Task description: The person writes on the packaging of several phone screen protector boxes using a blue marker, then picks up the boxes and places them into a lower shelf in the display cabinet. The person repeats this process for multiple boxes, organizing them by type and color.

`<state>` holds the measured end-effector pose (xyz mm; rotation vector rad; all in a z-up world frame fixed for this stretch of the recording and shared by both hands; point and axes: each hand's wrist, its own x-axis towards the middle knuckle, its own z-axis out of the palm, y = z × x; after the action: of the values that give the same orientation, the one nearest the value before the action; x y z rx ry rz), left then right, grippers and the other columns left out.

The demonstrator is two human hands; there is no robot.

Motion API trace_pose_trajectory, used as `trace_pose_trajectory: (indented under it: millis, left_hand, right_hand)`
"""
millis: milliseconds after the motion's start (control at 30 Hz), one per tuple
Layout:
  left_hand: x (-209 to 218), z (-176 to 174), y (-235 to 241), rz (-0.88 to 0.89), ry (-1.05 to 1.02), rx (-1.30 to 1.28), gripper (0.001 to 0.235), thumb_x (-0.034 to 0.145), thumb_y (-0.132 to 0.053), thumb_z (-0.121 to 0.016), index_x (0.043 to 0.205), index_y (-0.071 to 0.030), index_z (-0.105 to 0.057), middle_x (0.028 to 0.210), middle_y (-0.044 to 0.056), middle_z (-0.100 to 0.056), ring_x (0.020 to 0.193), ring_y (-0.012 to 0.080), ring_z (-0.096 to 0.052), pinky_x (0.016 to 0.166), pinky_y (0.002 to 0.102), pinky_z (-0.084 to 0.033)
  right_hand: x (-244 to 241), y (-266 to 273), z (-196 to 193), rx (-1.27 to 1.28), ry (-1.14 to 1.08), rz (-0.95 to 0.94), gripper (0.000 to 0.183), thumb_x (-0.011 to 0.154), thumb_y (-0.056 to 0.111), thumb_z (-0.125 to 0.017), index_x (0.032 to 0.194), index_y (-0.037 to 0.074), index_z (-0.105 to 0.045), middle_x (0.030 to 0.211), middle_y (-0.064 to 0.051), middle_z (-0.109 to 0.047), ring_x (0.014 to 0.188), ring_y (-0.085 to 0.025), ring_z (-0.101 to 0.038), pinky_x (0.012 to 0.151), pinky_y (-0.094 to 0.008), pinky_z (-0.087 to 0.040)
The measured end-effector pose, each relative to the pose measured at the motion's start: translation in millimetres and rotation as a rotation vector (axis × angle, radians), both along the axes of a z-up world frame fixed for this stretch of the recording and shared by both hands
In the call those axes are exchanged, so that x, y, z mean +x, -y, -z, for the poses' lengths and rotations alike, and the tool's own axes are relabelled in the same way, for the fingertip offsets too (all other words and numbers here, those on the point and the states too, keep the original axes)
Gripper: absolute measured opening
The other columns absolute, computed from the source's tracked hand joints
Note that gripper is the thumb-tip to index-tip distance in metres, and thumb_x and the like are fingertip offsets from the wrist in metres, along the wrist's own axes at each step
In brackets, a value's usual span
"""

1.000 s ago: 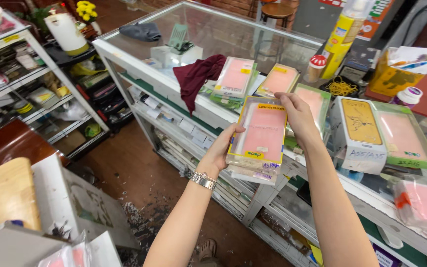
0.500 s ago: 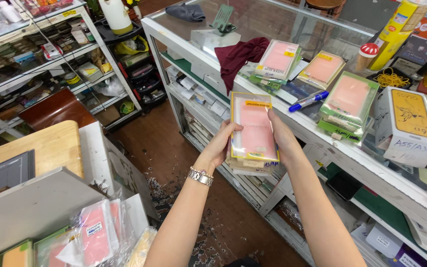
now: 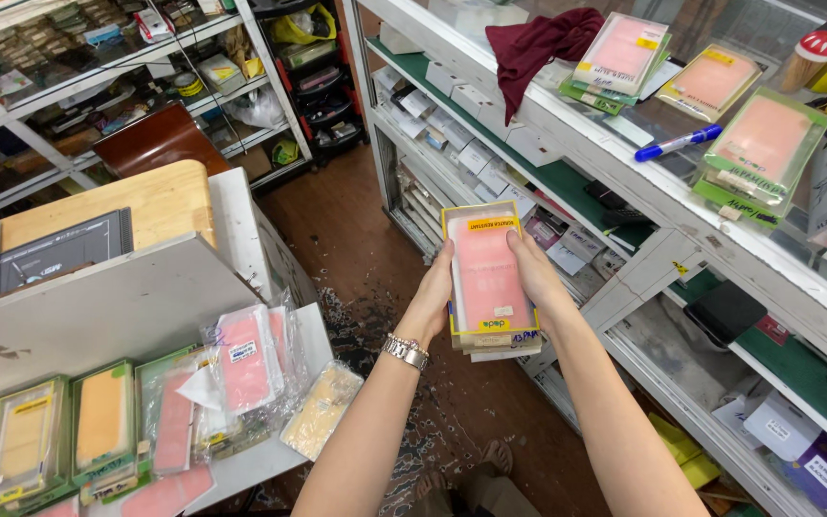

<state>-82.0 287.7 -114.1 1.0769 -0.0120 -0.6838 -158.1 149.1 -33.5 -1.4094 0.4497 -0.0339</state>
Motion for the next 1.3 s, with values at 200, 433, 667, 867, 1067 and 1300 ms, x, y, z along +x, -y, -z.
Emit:
trace_pose_trajectory:
  millis: [200,433,667,867,1067,1300]
  left_hand:
    - [12,5,-14,0.009,0.065,-0.083,0.068,0.106,-0.05,-0.036,0.148,0.002,-0.047,0.145,0.022,-0.058,0.124,0.0252,-0.063,0.099,0.039,-0.055]
    - [16,15,-10,-0.085,-0.133,0.144,0.068,0.102,-0.053,-0.038,0.151,-0.005,-0.041,0.144,0.019,-0.058,0.126,0.0254,-0.064,0.098,0.038,-0.056]
    - [31,56,-1,-0.172,-0.043,0.206,0.07,0.103,-0.054,-0.043,0.145,0.002,-0.045,0.139,0.019,-0.061,0.122,0.0225,-0.065,0.098,0.036,-0.056]
    - [44,100,6,-0.216,-0.091,0.19,0.069,0.1,-0.053,-0.045,0.139,0.003,-0.047,0.132,0.02,-0.064,0.116,0.0238,-0.068,0.093,0.038,-0.058]
    - [79,137,16,-0.229,-0.117,0.259,0.067,0.1,-0.053,-0.046,0.14,0.001,-0.047,0.131,0.018,-0.065,0.117,0.0234,-0.067,0.095,0.038,-0.057]
    - [138,190,18,-0.218,-0.052,0.321,0.066,0.1,-0.052,-0.049,0.138,0.003,-0.05,0.13,0.019,-0.067,0.117,0.023,-0.068,0.095,0.036,-0.056]
  right_hand:
    - [-1,-6,23,0.216,0.034,-0.019,0.061,0.103,0.042,-0.042,0.158,0.015,-0.036,0.155,-0.007,-0.05,0.138,-0.02,-0.051,0.111,-0.037,-0.042]
    - [7,-1,52,0.125,-0.031,-0.056,0.066,0.101,0.039,-0.04,0.162,0.023,-0.021,0.159,-0.007,-0.042,0.142,-0.02,-0.046,0.114,-0.037,-0.038]
    - [19,2,73,0.251,-0.161,-0.091,0.067,0.101,0.04,-0.044,0.162,0.023,-0.021,0.162,-0.008,-0.04,0.145,-0.023,-0.044,0.115,-0.041,-0.038]
    - [40,20,115,0.228,-0.115,-0.174,0.073,0.096,0.032,-0.048,0.163,0.028,-0.018,0.164,-0.003,-0.035,0.148,-0.019,-0.037,0.117,-0.04,-0.035]
    - [69,24,163,0.245,-0.239,-0.114,0.076,0.093,0.03,-0.05,0.162,0.025,-0.02,0.159,-0.009,-0.044,0.143,-0.023,-0.047,0.112,-0.041,-0.043]
    - [124,17,218,0.296,-0.161,-0.04,0.077,0.091,0.028,-0.053,0.161,0.021,-0.022,0.153,-0.012,-0.05,0.135,-0.026,-0.054,0.106,-0.042,-0.049]
